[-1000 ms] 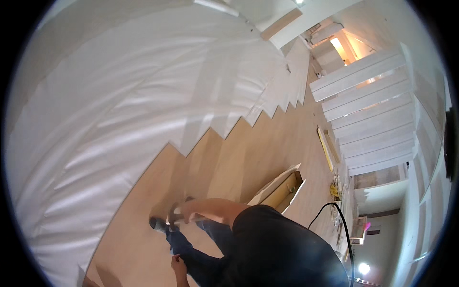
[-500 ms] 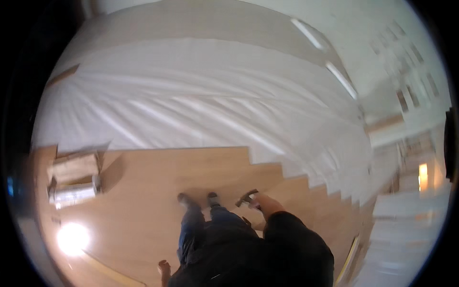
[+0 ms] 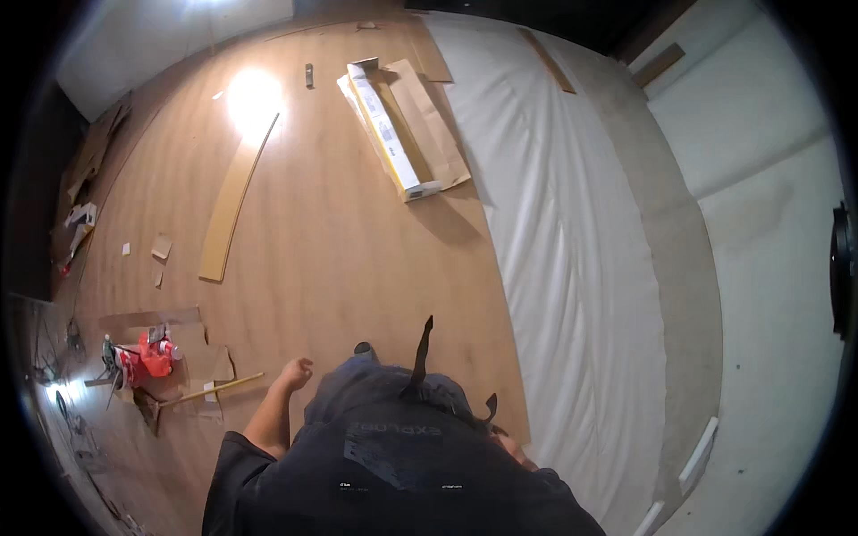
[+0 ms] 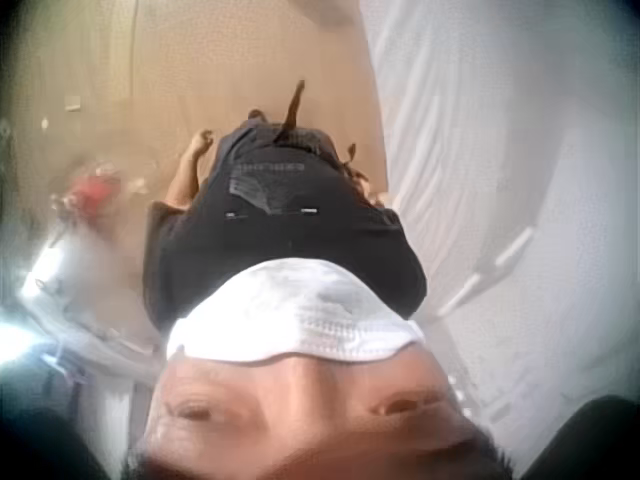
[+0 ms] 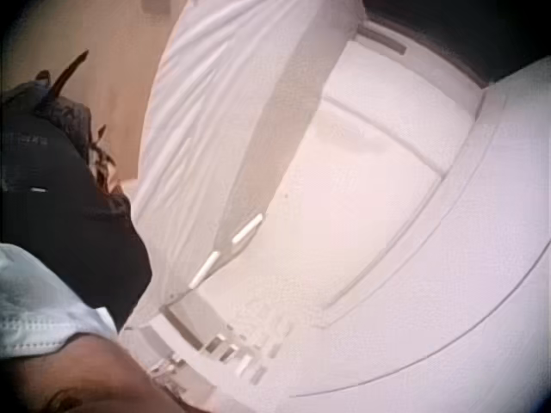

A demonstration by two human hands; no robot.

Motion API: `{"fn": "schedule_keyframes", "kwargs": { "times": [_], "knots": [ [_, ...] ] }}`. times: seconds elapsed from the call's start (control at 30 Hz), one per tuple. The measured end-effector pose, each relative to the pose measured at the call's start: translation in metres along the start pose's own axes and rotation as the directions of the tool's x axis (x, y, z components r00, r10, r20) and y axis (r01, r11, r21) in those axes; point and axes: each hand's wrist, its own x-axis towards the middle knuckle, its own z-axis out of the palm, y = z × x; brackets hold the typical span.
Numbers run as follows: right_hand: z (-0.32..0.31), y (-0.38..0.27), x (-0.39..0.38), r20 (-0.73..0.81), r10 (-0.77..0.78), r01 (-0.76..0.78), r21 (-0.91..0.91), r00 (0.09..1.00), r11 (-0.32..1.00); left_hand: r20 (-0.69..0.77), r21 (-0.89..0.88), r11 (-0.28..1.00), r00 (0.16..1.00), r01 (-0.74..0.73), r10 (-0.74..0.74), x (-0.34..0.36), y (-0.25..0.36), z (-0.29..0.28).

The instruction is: The person installs laminate flooring by tapping planks into place with a hammer and a wooden block, marking a plank with a pencil and a square, and positioning boards in a room under renovation.

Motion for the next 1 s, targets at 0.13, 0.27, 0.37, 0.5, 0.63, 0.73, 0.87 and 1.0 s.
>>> {"fn": "schedule_keyframes", "kwargs": {
  "times": [0.13,0.27,0.37,0.5,0.63,0.73,0.87,1.0],
  "knots": [
    [0.052,-0.119,-0.061,0.069,0.101,-0.101,-0.001,0.993,0.995,-0.146,-0.163,0.984,0.985,0.068,-0.092,-0.005,-0.037,-0.116],
    [0.019,-0.268,0.012,-0.045,-0.074,0.058,-0.285,0.996,0.957,-0.284,-0.37,0.928,0.948,0.027,-0.141,0.066,-0.022,-0.195],
    [0.073,-0.4,0.026,-0.007,-0.307,0.279,-0.398,0.952,0.874,-0.476,-0.43,0.903,0.85,0.0,-0.226,0.078,-0.071,-0.247],
    [0.045,-0.521,0.043,-0.049,-0.15,0.076,-0.686,0.987,0.724,-0.299,-0.694,0.714,0.864,0.094,-0.405,0.093,-0.022,-0.212],
    [0.105,-0.645,0.051,0.177,-0.218,0.275,-0.747,0.96,0.605,-0.11,-0.762,0.596,0.855,0.255,-0.507,0.041,-0.067,-0.233],
    [0.108,-0.747,0.064,0.207,-0.249,0.284,-0.9,0.946,0.331,-0.152,-0.845,0.496,0.8,0.199,-0.58,0.069,-0.068,-0.235],
    [0.148,-0.925,0.016,0.179,-0.128,0.206,-0.949,0.975,0.239,-0.219,-0.843,0.518,0.788,0.144,-0.576,0.118,-0.036,-0.283],
    [0.174,-1.08,0.033,0.151,-0.292,0.229,-0.939,0.945,0.257,-0.039,-0.736,0.564,0.809,0.375,-0.587,0.232,-0.015,-0.398]
  ]
}}
